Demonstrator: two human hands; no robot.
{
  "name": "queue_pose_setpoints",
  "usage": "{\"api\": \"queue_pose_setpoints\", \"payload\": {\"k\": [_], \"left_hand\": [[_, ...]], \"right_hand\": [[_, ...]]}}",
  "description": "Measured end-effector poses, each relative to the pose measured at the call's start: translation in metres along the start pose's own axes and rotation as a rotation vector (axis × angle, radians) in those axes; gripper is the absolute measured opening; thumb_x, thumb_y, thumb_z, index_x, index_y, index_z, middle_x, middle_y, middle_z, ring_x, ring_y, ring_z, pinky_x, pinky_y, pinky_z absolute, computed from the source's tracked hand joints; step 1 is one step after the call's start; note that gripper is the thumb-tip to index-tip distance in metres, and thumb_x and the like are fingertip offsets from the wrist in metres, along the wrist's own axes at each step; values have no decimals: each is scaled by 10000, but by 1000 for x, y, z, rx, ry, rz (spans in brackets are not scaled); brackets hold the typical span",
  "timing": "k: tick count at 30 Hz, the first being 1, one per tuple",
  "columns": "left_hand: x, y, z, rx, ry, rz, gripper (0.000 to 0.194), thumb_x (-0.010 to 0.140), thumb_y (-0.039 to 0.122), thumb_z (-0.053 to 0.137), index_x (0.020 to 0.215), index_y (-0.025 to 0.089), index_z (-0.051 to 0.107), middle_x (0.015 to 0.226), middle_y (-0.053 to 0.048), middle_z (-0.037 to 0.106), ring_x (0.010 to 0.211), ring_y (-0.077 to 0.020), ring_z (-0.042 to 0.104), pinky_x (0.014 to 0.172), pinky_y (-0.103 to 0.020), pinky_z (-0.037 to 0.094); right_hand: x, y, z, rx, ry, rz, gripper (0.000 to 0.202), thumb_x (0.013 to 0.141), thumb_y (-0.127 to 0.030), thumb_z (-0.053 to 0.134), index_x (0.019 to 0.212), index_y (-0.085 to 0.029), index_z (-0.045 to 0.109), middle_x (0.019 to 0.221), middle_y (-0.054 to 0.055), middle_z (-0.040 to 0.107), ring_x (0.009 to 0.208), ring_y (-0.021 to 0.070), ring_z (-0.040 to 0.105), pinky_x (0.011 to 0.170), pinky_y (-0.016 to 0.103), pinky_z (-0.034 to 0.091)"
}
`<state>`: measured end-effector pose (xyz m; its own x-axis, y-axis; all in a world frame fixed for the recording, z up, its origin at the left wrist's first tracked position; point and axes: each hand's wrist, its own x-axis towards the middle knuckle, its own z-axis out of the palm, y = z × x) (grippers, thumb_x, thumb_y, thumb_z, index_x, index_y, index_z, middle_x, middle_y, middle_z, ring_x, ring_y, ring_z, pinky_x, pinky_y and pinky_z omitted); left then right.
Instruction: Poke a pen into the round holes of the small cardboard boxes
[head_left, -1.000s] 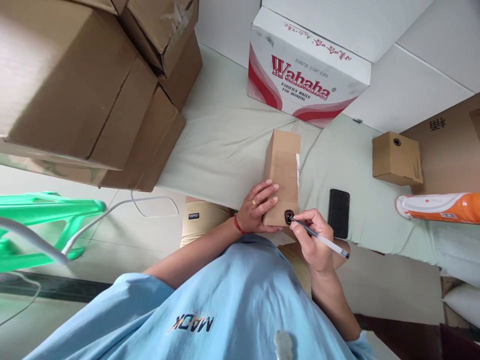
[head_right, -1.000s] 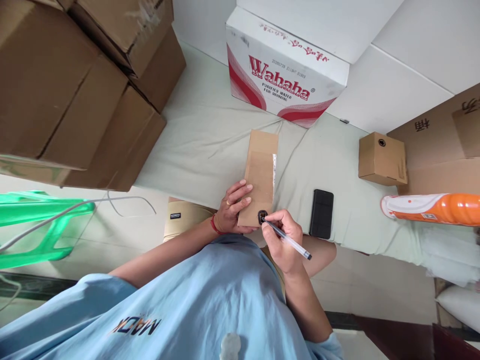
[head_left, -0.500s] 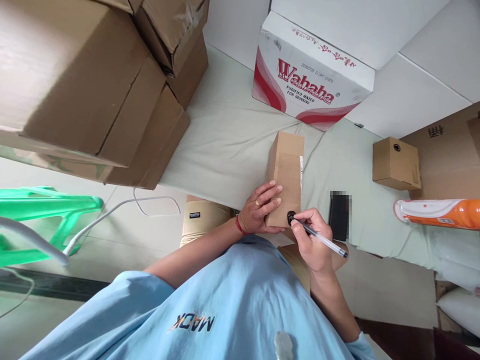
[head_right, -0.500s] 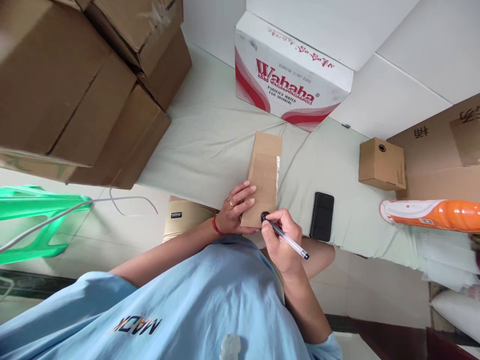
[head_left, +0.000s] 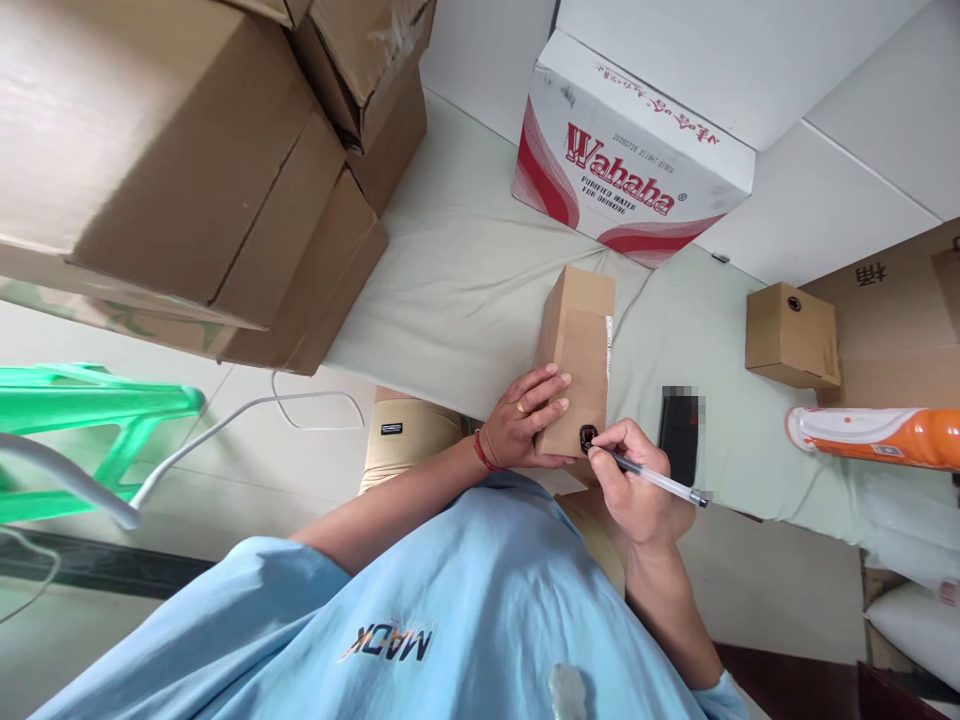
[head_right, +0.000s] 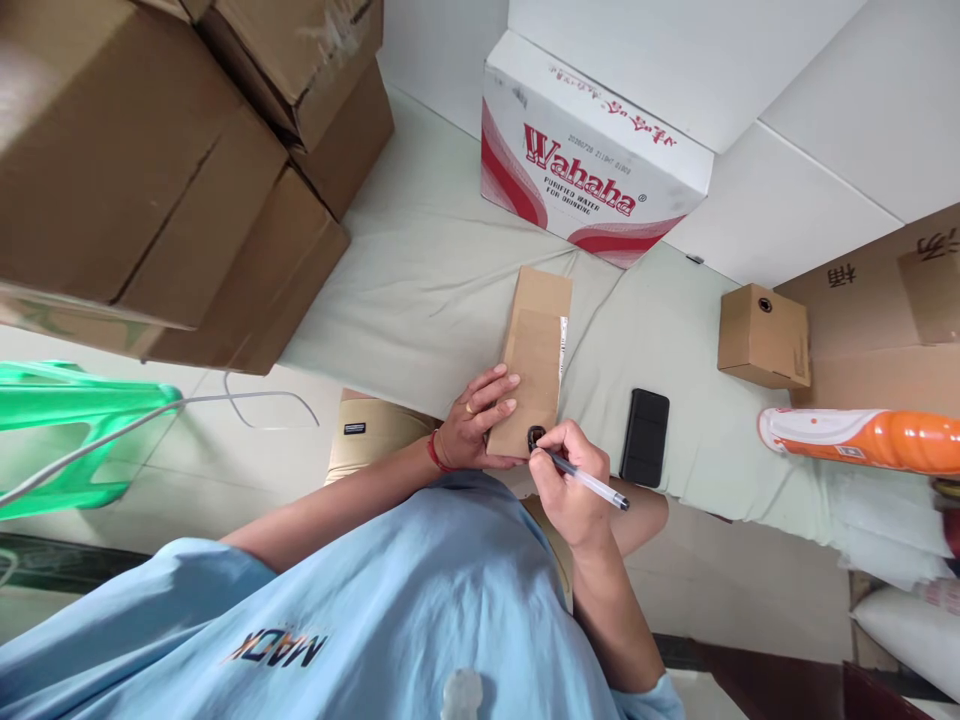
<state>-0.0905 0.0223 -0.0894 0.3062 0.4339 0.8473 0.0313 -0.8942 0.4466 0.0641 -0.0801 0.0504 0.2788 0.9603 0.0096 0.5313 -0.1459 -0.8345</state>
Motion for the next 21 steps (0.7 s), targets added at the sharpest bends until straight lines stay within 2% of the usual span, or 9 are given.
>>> {"api": "queue_pose_setpoints", "payload": {"k": [7, 13, 17, 21], "left_hand": [[-1, 0, 0, -3, 2, -4, 1000, 929, 717, 739, 1698, 217, 340, 1548, -236, 605, 1594, -378, 459, 1173, -615, 551], [-1, 0, -1, -4, -4, -8, 992, 932, 718, 733, 1696, 218, 345, 1542, -235, 609, 1597, -377, 455, 1176, -617, 550], [-1, 0, 0, 0, 2, 1, 989, 938, 721, 723, 1693, 203, 349, 1534, -240, 610, 1601, -371, 451, 1192, -609, 541], [-3, 0, 0, -6, -15, -21, 992, 920, 733, 739, 1690, 247, 346, 1548, -226, 608, 1587, -381, 473, 1178, -622, 544]], "right_hand": [[-5, 5, 1, -1, 11, 29, 72, 926, -289, 666, 874, -240, 655, 708, -34, 660, 582, 130, 576, 574, 249, 477], [-4, 2, 0, -19, -8, 45, 75, 932, -306, 675, 895, -242, 666, 736, -24, 695, 609, 137, 616, 595, 249, 502], [0, -2, -1, -30, -16, 36, 70, 908, -293, 667, 864, -239, 661, 702, -32, 684, 573, 126, 596, 572, 238, 490], [2, -6, -3, -33, -26, 11, 82, 866, -255, 641, 786, -240, 631, 626, -54, 620, 515, 111, 538, 521, 228, 441]]}}
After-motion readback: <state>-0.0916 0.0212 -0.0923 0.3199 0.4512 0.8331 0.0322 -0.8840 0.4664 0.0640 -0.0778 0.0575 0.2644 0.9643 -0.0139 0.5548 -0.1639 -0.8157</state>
